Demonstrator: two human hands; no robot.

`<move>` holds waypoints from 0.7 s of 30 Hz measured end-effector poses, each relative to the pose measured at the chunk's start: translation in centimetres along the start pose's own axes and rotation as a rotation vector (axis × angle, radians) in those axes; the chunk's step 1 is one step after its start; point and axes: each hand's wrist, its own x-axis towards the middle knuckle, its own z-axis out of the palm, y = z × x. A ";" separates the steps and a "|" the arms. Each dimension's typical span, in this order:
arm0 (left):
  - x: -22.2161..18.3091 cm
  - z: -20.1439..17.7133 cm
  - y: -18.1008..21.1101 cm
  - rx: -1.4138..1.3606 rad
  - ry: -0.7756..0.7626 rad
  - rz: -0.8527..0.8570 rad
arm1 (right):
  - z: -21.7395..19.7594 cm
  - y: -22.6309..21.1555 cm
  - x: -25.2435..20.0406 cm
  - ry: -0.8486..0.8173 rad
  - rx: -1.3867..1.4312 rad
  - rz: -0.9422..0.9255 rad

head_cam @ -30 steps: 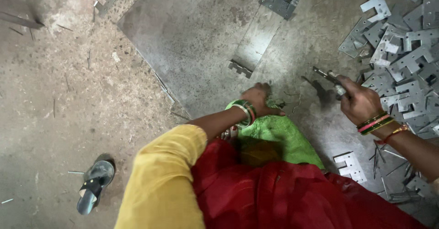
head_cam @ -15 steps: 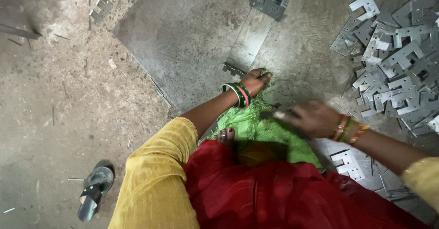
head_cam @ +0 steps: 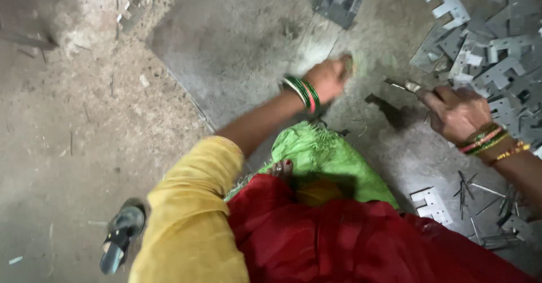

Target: The person stacks metal plates by hand, wipes them with a green cloth, and uses a small hand tool to scrape and clean the edges of individual stamps on the floor.

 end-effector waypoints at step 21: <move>5.5 10.5 -2.1 -0.104 -0.103 0.069 | -10.8 1.5 -12.2 0.403 -2.660 -0.228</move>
